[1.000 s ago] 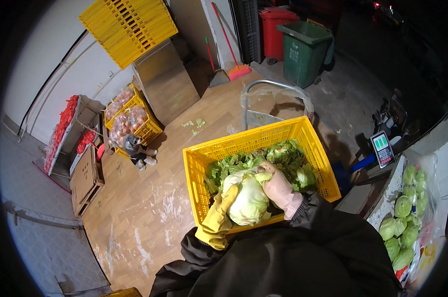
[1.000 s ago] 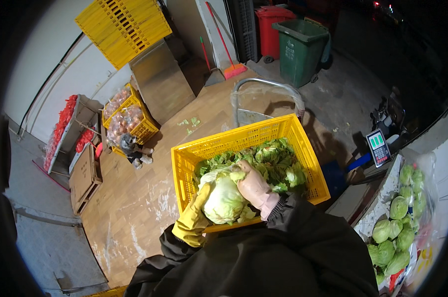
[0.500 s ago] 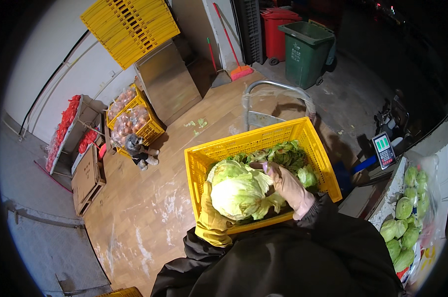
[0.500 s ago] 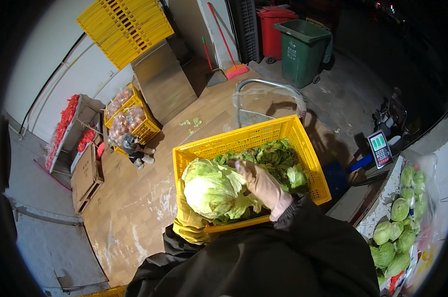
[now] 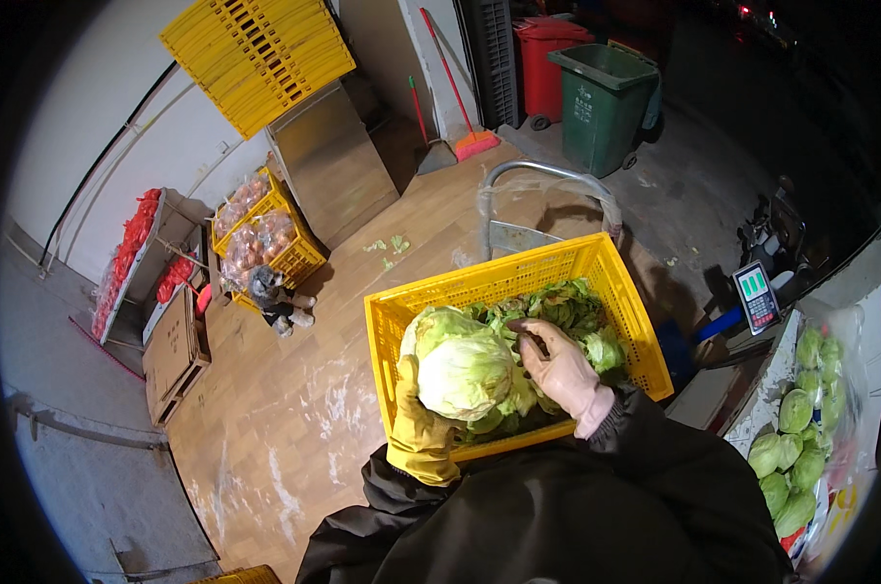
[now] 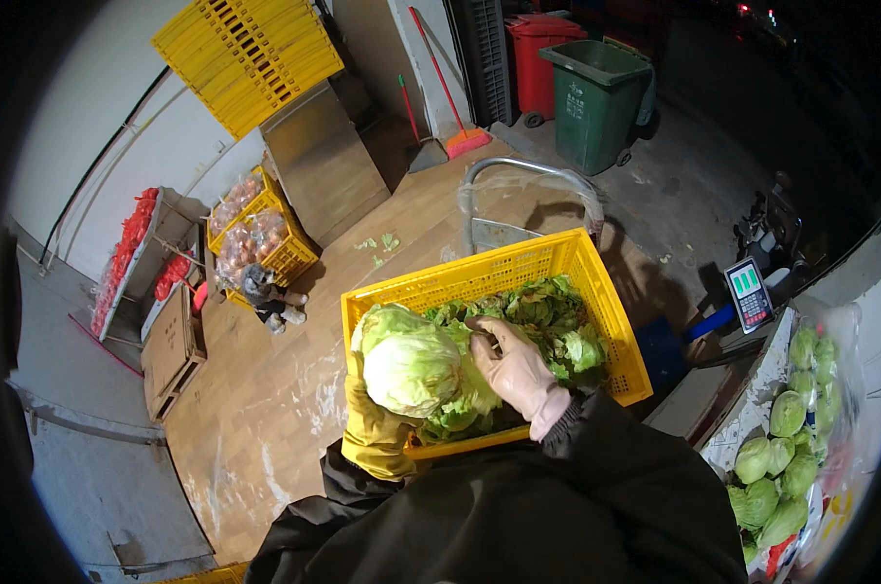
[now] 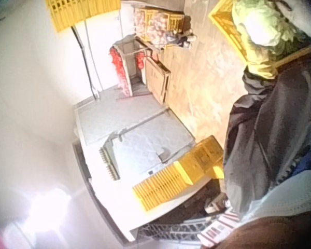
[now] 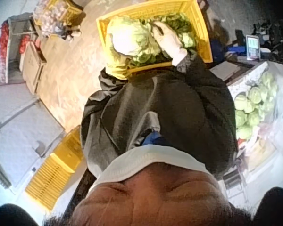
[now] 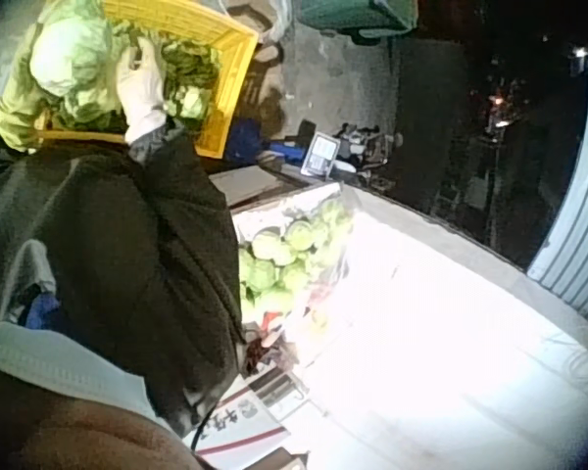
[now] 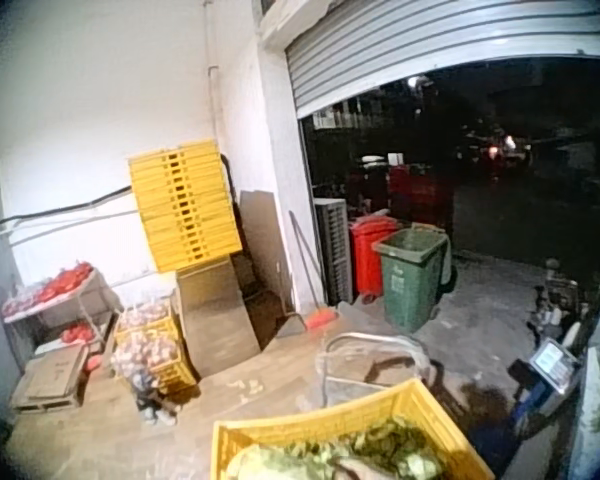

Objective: The person removes outer leaves from cabbages one by one, placing the trimmed cabbages into a nearby container. The person handles each cabbage individually, peeling away loose or damaged leaves before setting it aside.

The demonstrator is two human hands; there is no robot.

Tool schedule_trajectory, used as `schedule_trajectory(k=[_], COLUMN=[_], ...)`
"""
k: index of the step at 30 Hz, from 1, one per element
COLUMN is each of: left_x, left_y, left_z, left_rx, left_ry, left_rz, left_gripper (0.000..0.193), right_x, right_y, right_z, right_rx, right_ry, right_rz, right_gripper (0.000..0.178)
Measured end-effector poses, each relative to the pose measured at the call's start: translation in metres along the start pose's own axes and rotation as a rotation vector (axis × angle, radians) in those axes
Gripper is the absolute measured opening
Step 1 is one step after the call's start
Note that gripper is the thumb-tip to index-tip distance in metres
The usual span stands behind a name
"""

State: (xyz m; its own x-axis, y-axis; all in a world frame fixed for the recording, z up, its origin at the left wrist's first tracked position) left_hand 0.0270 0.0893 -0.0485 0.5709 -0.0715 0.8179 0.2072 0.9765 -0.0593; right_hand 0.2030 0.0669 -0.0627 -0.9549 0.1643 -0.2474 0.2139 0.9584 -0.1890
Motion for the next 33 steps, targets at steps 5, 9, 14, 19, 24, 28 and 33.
schedule_trajectory(k=[5,9,14,19,24,28,33], left_x=[-0.016,-0.034,-0.037,-0.016,-0.015,-0.013,-0.01], left_y=[-0.004,-0.002,0.003,-0.001,0.006,0.005,0.0], left_z=[0.009,0.02,0.016,-0.002,-0.002,-0.001,-0.001], left_rx=[0.274,0.449,0.364,0.087,0.098,0.142,0.031], left_ry=[0.224,0.511,0.411,-0.179,-0.143,-0.005,0.094], left_rz=[-0.023,-0.085,-0.056,0.034,0.114,0.083,0.011], left_gripper=[0.074,0.071,0.07,0.077,0.079,0.081,0.084], right_x=[0.021,0.027,0.023,0.011,0.011,0.033,0.031], right_y=[-0.037,-0.026,-0.002,0.002,-0.002,-0.007,-0.003], right_z=[-0.046,-0.026,0.023,0.056,0.014,-0.012,0.013], right_rx=[-0.065,0.085,0.305,0.537,0.204,0.064,0.319], right_ry=[-0.212,-0.137,0.279,0.229,0.281,0.344,0.512], right_rz=[0.093,0.095,-0.036,-0.037,-0.18,-0.15,-0.136], right_gripper=[0.057,0.034,0.016,0.013,0.049,0.025,0.018])
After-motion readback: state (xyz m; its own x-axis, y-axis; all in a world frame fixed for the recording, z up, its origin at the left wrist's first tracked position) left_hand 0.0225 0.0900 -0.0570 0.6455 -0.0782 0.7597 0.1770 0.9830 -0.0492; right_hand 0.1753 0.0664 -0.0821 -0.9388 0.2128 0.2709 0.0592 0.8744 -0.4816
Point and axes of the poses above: each hand's wrist, its own y-axis towards the middle knuckle, its own x-axis out of the palm, z = x × y, the point moved 9 cm from there along y, towards the middle knuckle, and after that the axes turned 15 degrees about x, right-handed, at the moved point
